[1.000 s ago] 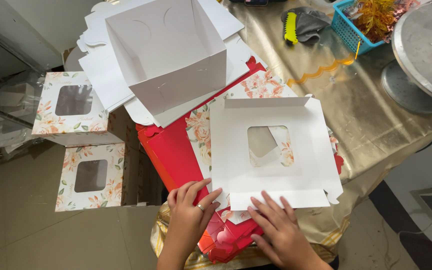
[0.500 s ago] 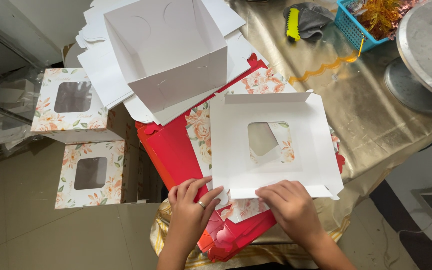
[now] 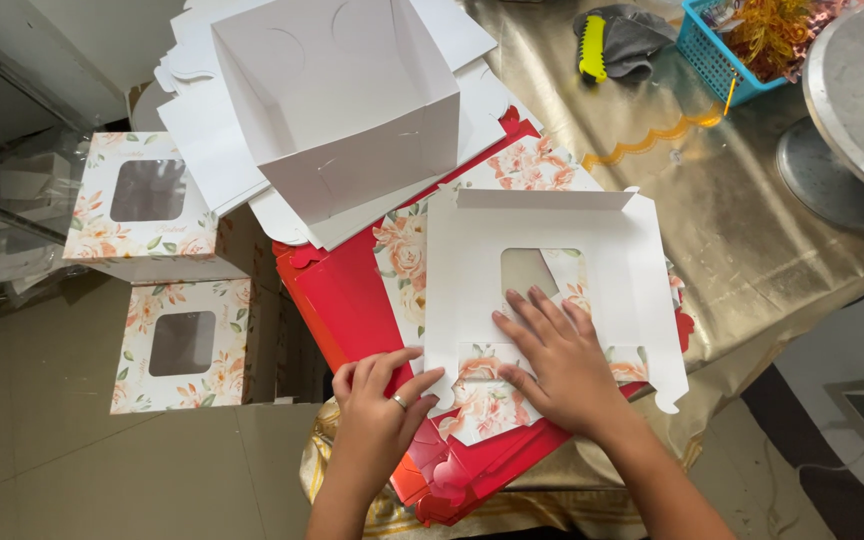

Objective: Folding and assembling decorative cardboard cake boxes at a workstation.

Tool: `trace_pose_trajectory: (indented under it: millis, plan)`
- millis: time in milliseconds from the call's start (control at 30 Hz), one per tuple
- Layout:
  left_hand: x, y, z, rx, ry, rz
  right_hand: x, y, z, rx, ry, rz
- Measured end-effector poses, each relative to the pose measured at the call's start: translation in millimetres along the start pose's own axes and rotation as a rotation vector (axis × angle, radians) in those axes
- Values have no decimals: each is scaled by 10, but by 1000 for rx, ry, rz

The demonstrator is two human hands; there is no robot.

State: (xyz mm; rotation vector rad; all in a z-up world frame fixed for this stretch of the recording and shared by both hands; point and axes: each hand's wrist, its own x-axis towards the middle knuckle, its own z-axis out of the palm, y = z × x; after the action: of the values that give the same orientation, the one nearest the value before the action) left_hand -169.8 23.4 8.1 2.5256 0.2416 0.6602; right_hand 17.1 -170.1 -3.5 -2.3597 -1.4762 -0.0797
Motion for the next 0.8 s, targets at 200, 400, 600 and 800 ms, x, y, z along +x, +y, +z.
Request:
trace_pose_trajectory:
  millis: [200, 400, 600, 800]
  plan:
    - [45, -60, 56, 60, 66, 96, -9, 19, 45, -49, -10, -18]
    - [112, -66, 139, 33, 81, 86, 19, 20, 55, -64, -26, -28]
    - [184, -41, 229, -19, 53, -196, 30, 22, 51, -77, -38, -28]
    - [304, 79, 229, 54, -15, -317, 42, 23, 53, -86, -23, -35]
